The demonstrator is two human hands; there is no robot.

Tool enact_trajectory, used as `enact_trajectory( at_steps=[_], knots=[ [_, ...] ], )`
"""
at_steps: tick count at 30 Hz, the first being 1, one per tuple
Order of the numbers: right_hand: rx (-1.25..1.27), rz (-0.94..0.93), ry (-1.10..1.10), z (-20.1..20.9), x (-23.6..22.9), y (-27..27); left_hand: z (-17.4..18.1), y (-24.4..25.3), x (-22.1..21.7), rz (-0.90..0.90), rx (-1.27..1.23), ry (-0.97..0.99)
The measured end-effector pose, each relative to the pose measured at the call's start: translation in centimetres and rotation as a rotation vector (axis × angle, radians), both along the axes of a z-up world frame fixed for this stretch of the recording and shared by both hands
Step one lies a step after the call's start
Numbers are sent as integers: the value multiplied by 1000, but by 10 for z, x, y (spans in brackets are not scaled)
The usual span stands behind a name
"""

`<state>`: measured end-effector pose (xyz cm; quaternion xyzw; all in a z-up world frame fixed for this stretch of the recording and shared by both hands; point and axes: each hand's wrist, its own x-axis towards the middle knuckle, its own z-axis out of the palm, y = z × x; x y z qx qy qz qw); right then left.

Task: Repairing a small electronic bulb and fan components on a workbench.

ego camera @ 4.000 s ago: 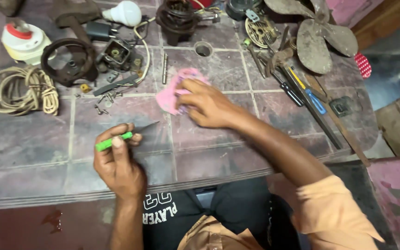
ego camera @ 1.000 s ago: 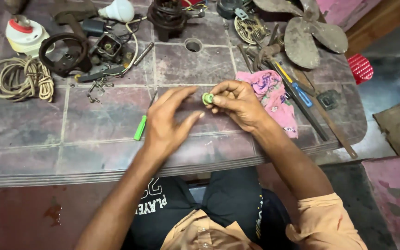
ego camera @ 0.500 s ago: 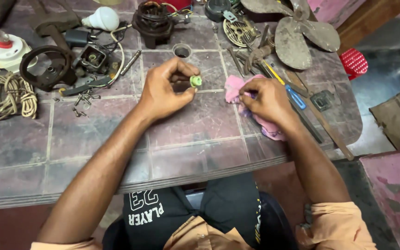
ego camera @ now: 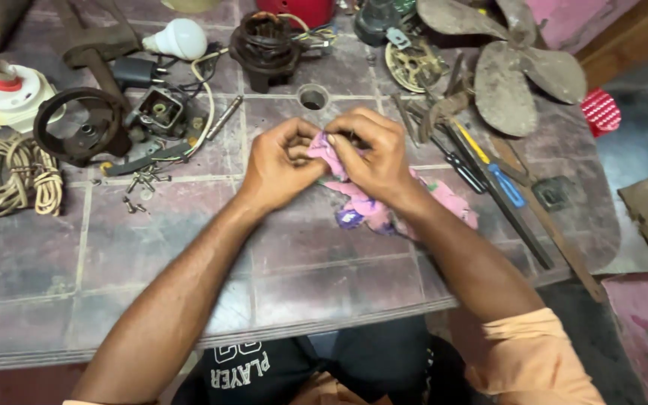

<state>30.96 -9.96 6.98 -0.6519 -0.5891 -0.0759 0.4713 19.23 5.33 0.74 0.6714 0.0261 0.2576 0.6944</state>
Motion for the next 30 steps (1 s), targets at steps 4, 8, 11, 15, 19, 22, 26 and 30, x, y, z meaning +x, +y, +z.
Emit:
enact_trajectory(
  at_steps=[4, 8, 11, 15, 19, 22, 26, 30],
  knots=[
    [-28, 114, -89, 7, 1, -7, -1, 1, 1, -70, -108, 7],
    [-86, 248, -172, 15, 4, -11, -15, 7, 2, -173, -332, 32],
    [-87, 229, -182, -1, 5, -16, -13, 6, -1, -143, -230, 115],
    [-77, 212, -126, -6, 4, -16, -8, 6, -6, -164, -238, 134],
    [-64, 163, -108, 0, -4, -18, -8, 4, -6, -237, -236, 45],
    [-22, 138, -202, 4, -11, -18, -8, 3, -7, -274, -283, 30],
    [45, 147, -163, -2, -9, -18, -6, 4, -8, -301, -345, 89],
    [63, 196, -55, -12, 0, -17, -5, 3, -8, -299, -254, 55]
  ],
)
